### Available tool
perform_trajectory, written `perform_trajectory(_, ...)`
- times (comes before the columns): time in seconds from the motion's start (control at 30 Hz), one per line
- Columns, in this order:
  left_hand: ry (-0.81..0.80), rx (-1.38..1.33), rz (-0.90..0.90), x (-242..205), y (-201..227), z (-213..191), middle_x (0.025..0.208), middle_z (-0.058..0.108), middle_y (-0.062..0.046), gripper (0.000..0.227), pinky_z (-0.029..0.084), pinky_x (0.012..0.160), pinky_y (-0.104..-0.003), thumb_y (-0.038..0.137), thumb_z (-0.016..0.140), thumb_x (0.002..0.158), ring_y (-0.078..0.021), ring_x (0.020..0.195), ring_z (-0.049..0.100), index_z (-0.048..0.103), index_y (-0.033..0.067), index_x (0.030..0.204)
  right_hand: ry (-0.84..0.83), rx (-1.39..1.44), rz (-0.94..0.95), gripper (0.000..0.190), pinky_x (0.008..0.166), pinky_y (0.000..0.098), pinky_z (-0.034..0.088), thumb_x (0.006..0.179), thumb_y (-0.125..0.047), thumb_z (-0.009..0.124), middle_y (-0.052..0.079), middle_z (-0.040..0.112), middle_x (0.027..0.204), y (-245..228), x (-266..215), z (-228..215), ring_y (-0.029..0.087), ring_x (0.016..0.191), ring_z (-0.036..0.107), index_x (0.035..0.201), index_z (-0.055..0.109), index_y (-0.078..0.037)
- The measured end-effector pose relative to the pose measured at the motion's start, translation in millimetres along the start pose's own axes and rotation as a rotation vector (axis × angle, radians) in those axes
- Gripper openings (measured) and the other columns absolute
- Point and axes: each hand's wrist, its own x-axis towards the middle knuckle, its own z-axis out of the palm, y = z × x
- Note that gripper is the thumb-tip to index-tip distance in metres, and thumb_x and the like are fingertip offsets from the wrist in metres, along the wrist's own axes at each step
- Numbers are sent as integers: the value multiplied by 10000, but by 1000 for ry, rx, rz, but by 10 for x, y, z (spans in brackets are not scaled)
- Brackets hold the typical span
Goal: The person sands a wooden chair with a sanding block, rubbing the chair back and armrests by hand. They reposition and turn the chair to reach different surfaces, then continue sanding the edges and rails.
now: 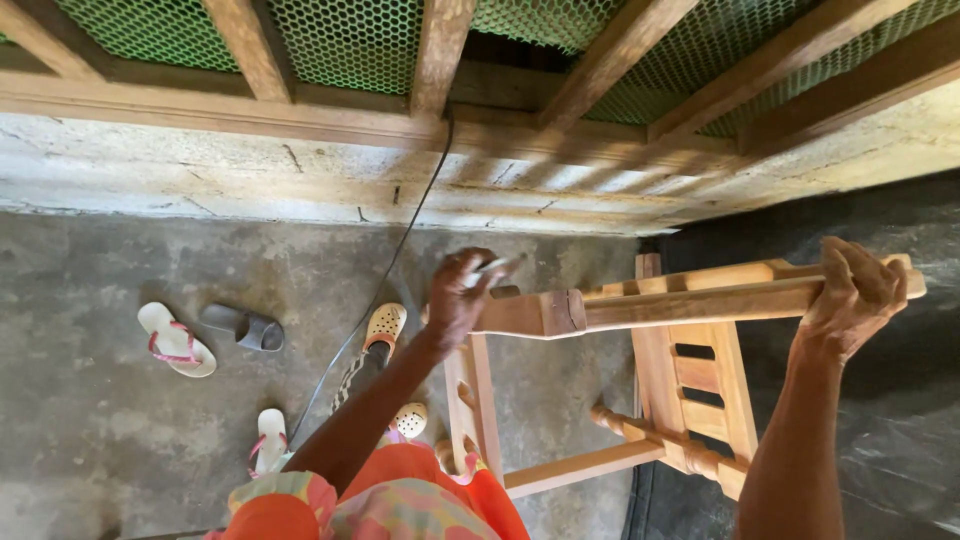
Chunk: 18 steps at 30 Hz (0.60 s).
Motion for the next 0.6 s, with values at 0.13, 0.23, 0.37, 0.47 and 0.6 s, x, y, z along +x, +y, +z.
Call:
perform_trajectory(0.13,-163,-378,-101,-31,358,186,1108,771,-36,271,599,841,-315,53,740,951,-168,983,745,697,80,1218,-72,121,155,237,1140,349,450,1048,-90,552,7,814,1097,-101,61,-84,106,930,712,917,749,-104)
perform_trajectory(0.23,-236,-503,-168,-86,321,226,1087,760,-68,211,560,858,-317,57,695,1021,-184,964,709,738,71,1226,-72,260,353,188,1245,422,353,967,-94,623,44,811,1097,-345,204,-161,139,855,707,889,794,-77)
perform_trajectory(0.37,-389,-671,-170,-162,106,158,1187,714,-86,211,519,965,-311,94,611,1070,-180,1096,656,704,51,1254,-79,242,407,196,1246,428,289,954,-103,618,54,812,1048,-368,210,-173,134,849,718,864,789,-68)
perform_trajectory(0.47,-530,-696,-238,-229,-166,83,1265,682,-76,258,493,1043,-316,144,573,1053,-159,1185,625,659,60,1281,-52,332,449,197,1155,370,451,934,-93,625,51,816,1094,-396,204,-205,149,838,668,952,821,-77)
perform_trajectory(0.6,-689,-641,-351,-149,-226,60,1208,728,-82,310,492,965,-305,232,540,1093,-158,1115,634,667,53,1312,-46,282,359,165,981,355,482,963,-97,643,50,810,1053,-375,207,-195,158,900,646,917,797,-62)
